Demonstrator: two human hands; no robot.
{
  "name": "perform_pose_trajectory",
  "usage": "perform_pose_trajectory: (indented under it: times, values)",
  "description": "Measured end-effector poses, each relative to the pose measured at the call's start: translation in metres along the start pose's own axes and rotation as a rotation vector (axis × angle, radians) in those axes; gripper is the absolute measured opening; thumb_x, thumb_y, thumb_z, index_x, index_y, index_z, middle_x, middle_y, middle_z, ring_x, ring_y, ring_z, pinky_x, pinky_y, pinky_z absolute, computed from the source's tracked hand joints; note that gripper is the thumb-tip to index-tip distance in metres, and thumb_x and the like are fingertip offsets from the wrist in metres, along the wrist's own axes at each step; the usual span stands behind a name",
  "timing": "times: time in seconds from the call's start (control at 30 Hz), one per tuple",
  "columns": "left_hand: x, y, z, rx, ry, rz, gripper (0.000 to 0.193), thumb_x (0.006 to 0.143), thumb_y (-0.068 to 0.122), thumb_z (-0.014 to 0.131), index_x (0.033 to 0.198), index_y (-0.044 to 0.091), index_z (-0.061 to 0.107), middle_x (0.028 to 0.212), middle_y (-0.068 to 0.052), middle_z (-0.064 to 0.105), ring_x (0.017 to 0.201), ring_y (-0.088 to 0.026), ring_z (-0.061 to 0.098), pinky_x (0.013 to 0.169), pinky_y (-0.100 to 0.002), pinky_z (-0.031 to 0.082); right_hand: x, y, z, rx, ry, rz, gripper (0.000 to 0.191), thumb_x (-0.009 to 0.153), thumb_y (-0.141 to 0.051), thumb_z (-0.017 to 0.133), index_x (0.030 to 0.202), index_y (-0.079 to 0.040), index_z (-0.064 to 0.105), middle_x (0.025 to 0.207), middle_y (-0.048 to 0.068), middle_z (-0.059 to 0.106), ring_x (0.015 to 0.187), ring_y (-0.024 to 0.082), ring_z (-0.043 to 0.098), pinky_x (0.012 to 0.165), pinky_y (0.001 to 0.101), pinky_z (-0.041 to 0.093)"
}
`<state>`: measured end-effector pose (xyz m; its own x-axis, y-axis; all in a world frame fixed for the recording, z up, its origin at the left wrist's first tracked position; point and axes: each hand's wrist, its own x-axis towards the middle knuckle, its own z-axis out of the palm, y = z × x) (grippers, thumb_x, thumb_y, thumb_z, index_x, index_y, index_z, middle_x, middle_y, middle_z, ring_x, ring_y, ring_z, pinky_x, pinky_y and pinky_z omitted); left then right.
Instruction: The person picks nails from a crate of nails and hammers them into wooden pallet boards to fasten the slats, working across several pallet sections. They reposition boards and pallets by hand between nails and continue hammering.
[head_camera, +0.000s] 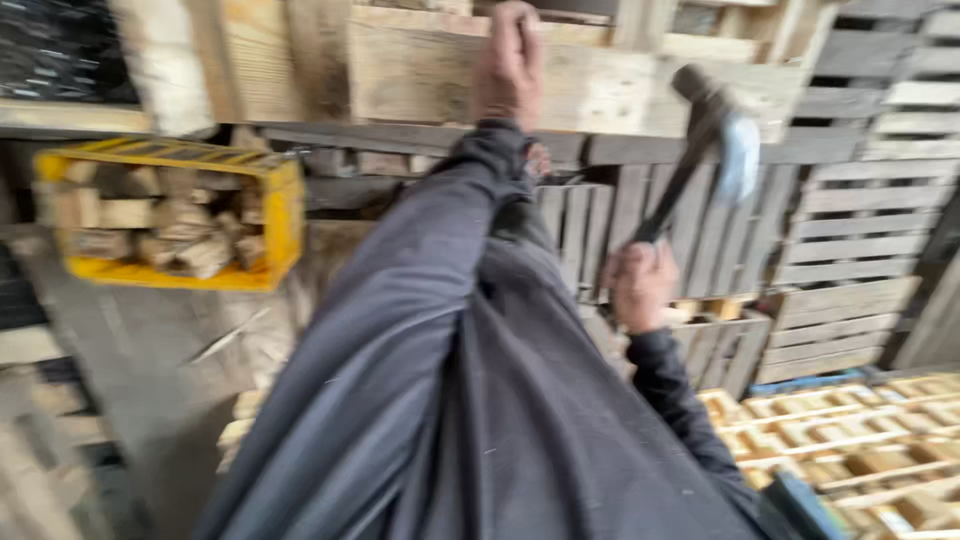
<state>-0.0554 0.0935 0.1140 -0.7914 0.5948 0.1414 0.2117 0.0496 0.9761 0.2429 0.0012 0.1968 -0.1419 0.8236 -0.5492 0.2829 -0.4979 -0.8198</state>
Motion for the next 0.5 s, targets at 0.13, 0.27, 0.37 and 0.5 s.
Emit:
perform_pose_trajectory:
  times: [0.13,0.27,0.37,0.5]
  values:
    - [-0.005,-0.005,0.003,0.015,0.032,0.109,0.009,0.110,0.017,0.050,0.118,0.013,0.052,0.091,-0.011,0.063,0.079,-0.030,0.066,0.072,-0.037,0.055,0.015,-0.036,0.007,-0.338,-0.223,-0.022,0.021,0.106,-0.027,0.056,0.100,-0.007,0.054,0.071,0.001,0.051,0.057,0.008,0.048,0.048,0.0252,0.040]
    - [-0.004,-0.009,0.003,-0.004,0.030,0.019,0.006,0.111,0.015,0.052,0.116,0.012,0.051,0.088,-0.008,0.063,0.072,-0.022,0.064,0.069,-0.034,0.055,0.024,-0.094,0.004,-0.315,-0.240,-0.013,0.025,0.109,-0.027,0.051,0.101,-0.003,0.053,0.073,0.002,0.055,0.057,0.009,0.053,0.048,0.0267,0.046]
    - [0.002,-0.006,0.003,-0.041,0.028,0.008,0.006,0.111,0.013,0.051,0.116,0.011,0.052,0.086,-0.008,0.060,0.070,-0.020,0.061,0.068,-0.033,0.053,0.035,-0.142,-0.015,-0.071,-0.383,-0.596,0.032,0.110,-0.033,0.047,0.102,-0.002,0.052,0.078,0.009,0.059,0.055,0.011,0.057,0.048,0.0288,0.050]
    - [0.006,0.000,0.003,-0.018,0.151,0.129,0.008,0.109,0.014,0.052,0.116,0.010,0.054,0.091,-0.008,0.063,0.077,-0.021,0.064,0.073,-0.033,0.055,0.056,-0.162,-0.027,0.239,-0.621,-1.005,0.046,0.103,-0.053,0.053,0.110,-0.008,0.048,0.074,0.002,0.057,0.059,0.012,0.059,0.049,0.0324,0.053]
